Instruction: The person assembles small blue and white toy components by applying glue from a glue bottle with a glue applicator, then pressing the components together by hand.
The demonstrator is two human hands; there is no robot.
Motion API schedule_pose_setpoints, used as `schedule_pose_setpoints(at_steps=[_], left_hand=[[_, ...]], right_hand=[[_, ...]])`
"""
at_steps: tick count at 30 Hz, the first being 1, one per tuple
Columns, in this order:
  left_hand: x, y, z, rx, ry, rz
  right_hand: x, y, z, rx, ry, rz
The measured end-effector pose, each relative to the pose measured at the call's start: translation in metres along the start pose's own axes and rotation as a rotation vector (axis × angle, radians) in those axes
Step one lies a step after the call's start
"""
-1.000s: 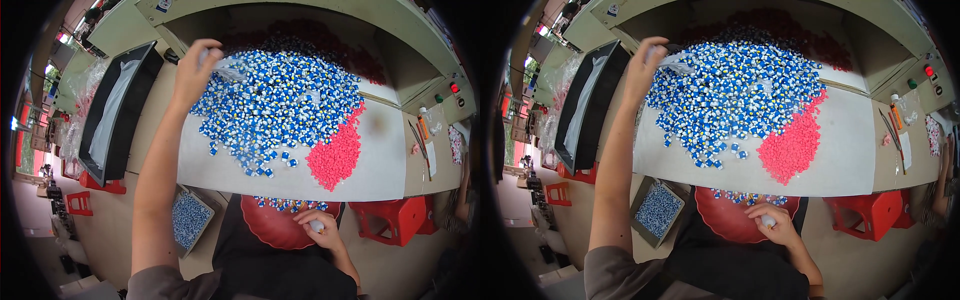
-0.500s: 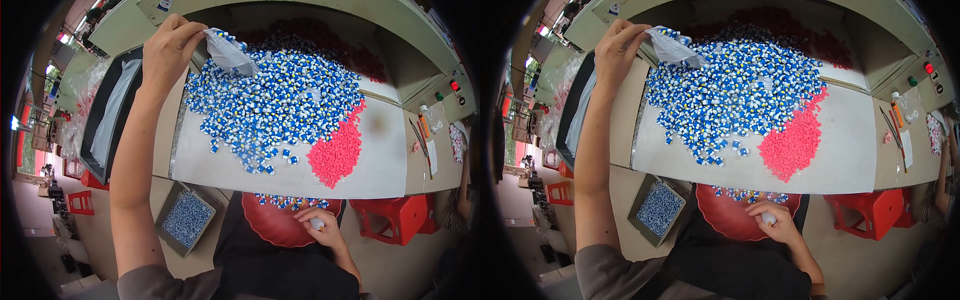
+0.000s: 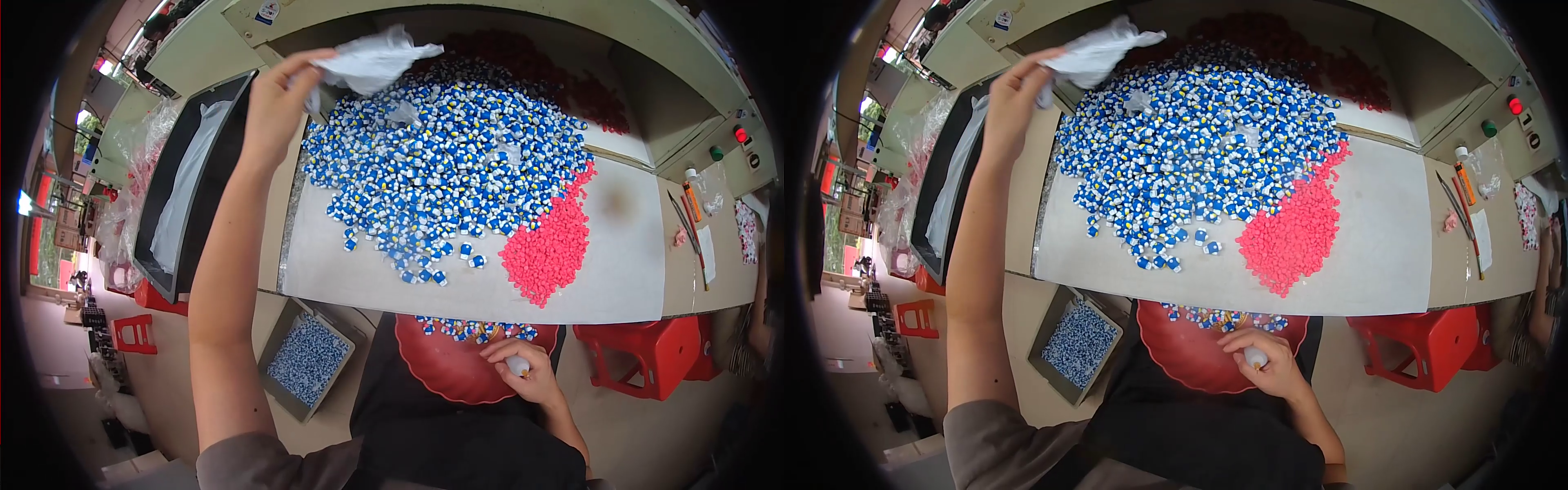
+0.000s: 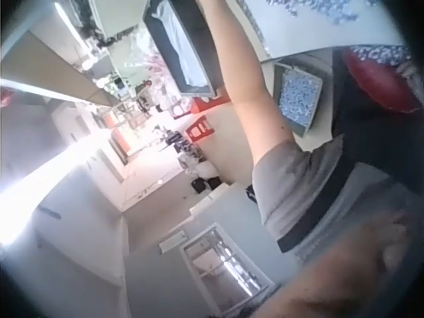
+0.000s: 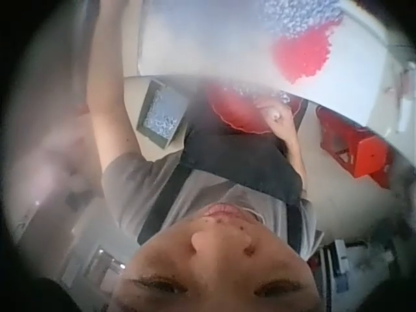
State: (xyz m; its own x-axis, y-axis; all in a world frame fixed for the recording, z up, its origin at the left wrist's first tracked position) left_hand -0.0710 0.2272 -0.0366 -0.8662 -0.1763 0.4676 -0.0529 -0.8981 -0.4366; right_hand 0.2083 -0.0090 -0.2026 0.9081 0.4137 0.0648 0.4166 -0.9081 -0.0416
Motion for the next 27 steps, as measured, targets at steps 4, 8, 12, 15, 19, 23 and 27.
schedule_pose_setpoints(at_steps=[4, 8, 12, 15, 19, 23, 27], left_hand=[[0.013, 0.006, -0.006, -0.042, -0.049, 0.075], [0.045, 0.007, -0.002, 0.038, 0.098, 0.215], [0.047, 0.012, -0.008, -0.016, 0.046, 0.298], [0.004, 0.012, 0.019, -0.416, -0.285, 0.3], [-0.071, -0.012, 0.015, -0.436, -0.557, -0.027], [-0.099, -0.032, -0.011, -0.342, -0.726, -0.242], [-0.088, -0.023, 0.032, -0.494, -0.619, -0.209]], right_hand=[[-0.001, 0.0, 0.002, -0.015, -0.007, 0.001], [-0.004, -0.004, 0.003, -0.032, -0.004, -0.018], [-0.01, -0.005, -0.001, -0.026, -0.006, -0.012], [-0.014, -0.008, 0.001, -0.039, -0.002, -0.015], [-0.017, -0.01, 0.002, -0.043, -0.005, -0.012], [-0.016, -0.011, 0.001, -0.019, -0.014, 0.0], [-0.002, -0.011, 0.008, -0.038, -0.04, 0.008]])
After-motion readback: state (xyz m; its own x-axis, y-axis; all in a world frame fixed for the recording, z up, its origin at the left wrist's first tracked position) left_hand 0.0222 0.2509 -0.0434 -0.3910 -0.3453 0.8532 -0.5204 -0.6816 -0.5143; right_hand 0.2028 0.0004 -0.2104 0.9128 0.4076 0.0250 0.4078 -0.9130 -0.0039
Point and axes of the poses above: each hand's wrist, its own y-axis away from the middle knuckle, its own x-axis out of the back of the hand, z = x × y, the point moved 7 cm from there along -y, towards the middle knuckle, and after that the axes turned 2 degrees about -y, right-handed, at the moved point
